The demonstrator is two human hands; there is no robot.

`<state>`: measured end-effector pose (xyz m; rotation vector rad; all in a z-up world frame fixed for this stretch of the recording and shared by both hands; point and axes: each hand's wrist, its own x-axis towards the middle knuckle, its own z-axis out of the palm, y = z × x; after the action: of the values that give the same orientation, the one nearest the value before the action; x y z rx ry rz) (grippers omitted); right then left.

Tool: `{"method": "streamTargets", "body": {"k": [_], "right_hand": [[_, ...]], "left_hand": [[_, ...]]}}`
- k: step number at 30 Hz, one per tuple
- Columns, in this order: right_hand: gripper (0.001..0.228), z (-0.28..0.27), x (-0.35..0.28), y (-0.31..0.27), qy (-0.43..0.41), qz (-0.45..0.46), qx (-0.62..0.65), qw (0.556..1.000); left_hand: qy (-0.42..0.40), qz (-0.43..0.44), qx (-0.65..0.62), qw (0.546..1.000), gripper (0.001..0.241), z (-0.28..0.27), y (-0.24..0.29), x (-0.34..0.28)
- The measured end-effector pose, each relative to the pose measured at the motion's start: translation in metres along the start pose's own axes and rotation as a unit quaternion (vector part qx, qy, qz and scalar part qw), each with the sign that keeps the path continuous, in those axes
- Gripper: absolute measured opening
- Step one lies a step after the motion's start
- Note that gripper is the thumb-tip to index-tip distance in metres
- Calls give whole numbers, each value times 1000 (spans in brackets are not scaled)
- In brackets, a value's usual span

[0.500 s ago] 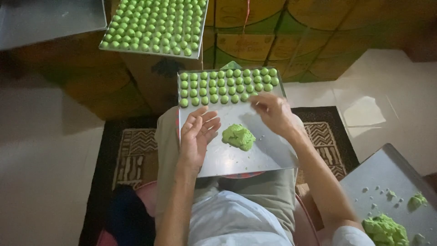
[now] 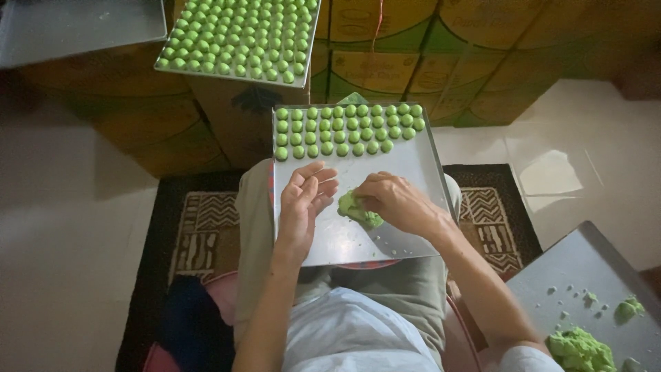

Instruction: The person rolls small pieces of green dough into balls by hand and places them in rows onto a metal tray.

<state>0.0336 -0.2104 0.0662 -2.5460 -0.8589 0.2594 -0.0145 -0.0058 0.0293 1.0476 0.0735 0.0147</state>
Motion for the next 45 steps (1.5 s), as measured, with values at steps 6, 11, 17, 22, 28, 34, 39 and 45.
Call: {"method": "streamTargets", "body": {"k": [6,11,17,22,28,34,39,45], "right_hand": [[22,4,-1,23,60,-11,168,984],[22,16,4,19,131,-26,186,973],[16,24,6,4,134,-94,-7,986],[15,29,4,5,112,-111,-139,978],[13,44,7,16,135,-115,-170,969],[16,20,10,11,121,-88,55,987],[23,30,13,38,180,25,290,940],[26,35,6,34,212,68,467,856]], "left_hand": [[4,-4,-5,1000,36,3,-6,1],[2,4,1,1000,34,0,-12,3],[8,4,13,1000,33,2,-1,0],[19,0,4,1000,33,4,-2,0],[11,-8,12,1000,32,2,-3,0],[21,-1,14,1000,30,5,-3,-2],[14,6,121,993,28,12,4,-7],[-55,91,183,977,36,23,-11,-9]]}}
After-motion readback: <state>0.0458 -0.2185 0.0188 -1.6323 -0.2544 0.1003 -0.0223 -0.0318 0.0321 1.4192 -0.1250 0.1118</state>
